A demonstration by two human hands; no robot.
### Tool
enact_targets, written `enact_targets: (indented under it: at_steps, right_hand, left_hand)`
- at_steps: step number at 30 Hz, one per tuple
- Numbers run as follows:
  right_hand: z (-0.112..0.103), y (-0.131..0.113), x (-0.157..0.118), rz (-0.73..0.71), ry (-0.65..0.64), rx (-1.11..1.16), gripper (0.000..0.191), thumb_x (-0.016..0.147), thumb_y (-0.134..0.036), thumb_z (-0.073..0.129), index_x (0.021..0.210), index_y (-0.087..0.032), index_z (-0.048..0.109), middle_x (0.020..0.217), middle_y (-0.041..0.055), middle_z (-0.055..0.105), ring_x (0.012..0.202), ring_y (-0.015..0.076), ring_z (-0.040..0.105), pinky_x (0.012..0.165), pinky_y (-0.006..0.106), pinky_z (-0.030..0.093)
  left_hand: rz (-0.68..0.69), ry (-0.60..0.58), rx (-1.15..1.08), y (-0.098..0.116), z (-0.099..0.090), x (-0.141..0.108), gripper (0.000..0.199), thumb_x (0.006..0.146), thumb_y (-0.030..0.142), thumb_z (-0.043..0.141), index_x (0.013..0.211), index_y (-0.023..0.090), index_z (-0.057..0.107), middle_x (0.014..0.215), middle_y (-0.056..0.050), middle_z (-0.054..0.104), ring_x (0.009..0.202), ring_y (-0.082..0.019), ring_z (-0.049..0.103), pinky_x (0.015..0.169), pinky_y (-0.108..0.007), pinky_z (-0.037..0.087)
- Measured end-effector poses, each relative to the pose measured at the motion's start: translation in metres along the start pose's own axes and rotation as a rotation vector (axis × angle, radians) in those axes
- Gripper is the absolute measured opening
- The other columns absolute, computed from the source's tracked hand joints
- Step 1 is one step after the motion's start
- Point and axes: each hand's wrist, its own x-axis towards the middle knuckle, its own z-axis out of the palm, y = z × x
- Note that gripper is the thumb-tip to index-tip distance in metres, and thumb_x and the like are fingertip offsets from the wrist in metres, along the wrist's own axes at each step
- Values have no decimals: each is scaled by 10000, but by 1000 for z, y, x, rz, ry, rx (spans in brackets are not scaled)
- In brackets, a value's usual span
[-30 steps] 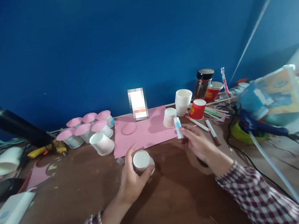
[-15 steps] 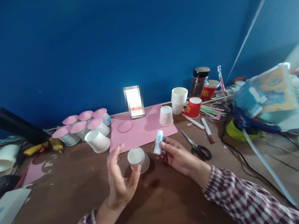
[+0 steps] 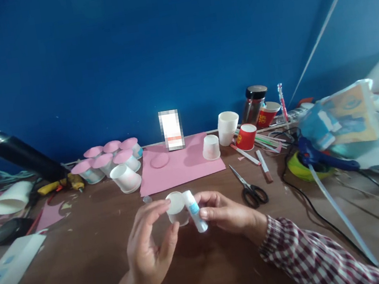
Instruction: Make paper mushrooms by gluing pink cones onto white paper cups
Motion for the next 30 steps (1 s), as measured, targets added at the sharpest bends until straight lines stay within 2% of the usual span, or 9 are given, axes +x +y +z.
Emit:
enact_targets:
  at_steps: [3, 7, 9, 11, 13, 17, 21, 26, 30]
  right_hand:
    - [0, 4, -1, 12, -47, -33, 383, 768, -395, 705, 1013, -106, 652, 805, 42, 619, 687, 111, 540, 648, 227, 415]
    - [1, 5, -3, 48, -96, -55, 368, 806, -403, 659, 1017, -101, 639, 806, 50, 622, 671, 111, 559, 631, 228, 437]
    - [1, 5, -4, 90, -144, -54, 353, 823, -407, 634, 995, -99, 633, 769, 49, 622, 642, 119, 585, 620, 243, 463]
    - [1, 6, -5, 124, -162, -44, 348, 835, -407, 615, 992, -97, 629, 738, 43, 613, 601, 124, 604, 592, 252, 484]
    - [1, 6, -6, 153, -135, -49, 352, 840, -406, 604, 1010, -98, 627, 721, 30, 597, 551, 111, 594, 541, 231, 480]
    - [5, 4, -6, 217, -76, -165, 365, 883, -415, 526, 985, -82, 638, 634, -4, 535, 471, 68, 485, 445, 173, 409]
    - [11, 0, -6, 240, -112, -314, 402, 942, -416, 403, 877, -85, 621, 578, -27, 470, 462, 59, 413, 446, 172, 356]
    - [14, -2, -6, 277, -307, -431, 433, 930, -490, 402, 806, -108, 563, 627, -24, 466, 507, 60, 424, 481, 185, 345]
    - [15, -1, -4, 351, -379, -439, 449, 926, -508, 398, 764, -116, 546, 619, -23, 479, 507, 59, 439, 491, 180, 376]
  left_hand:
    - [18, -30, 22, 4, -5, 2, 442, 760, 132, 652, 1179, 173, 517, 1108, -101, 588, 1048, -231, 536, 902, -411, 473]
    - [-221, -200, -137, 6, -8, 5, 469, 852, 210, 554, 1299, 207, 410, 1215, -117, 545, 1003, -196, 557, 817, -345, 520]
    - [-262, -305, -203, 7, -11, 7, 455, 884, 231, 504, 1318, 211, 370, 1216, -118, 541, 988, -181, 565, 779, -313, 530]
    - [-182, -382, -133, 5, -16, 8, 422, 881, 247, 510, 1282, 197, 389, 1147, -113, 565, 953, -182, 569, 778, -321, 523]
    - [-4, -435, 27, 1, -19, 8, 346, 866, 281, 531, 1184, 173, 447, 1037, -106, 588, 893, -202, 565, 755, -356, 513]
    - [234, -430, 223, -6, -19, 4, 218, 874, 355, 488, 966, 157, 485, 841, -78, 585, 766, -210, 544, 636, -345, 481]
    - [327, -469, 309, -8, -17, 4, 204, 879, 368, 452, 835, 172, 484, 731, -42, 549, 657, -176, 498, 562, -299, 420]
    - [363, -547, 320, -11, -16, 0, 357, 918, 462, 318, 781, 175, 482, 685, -33, 515, 612, -166, 462, 526, -284, 367]
    - [379, -605, 265, -14, -14, -8, 492, 917, 541, 192, 775, 174, 488, 689, -37, 520, 622, -173, 469, 538, -286, 359]
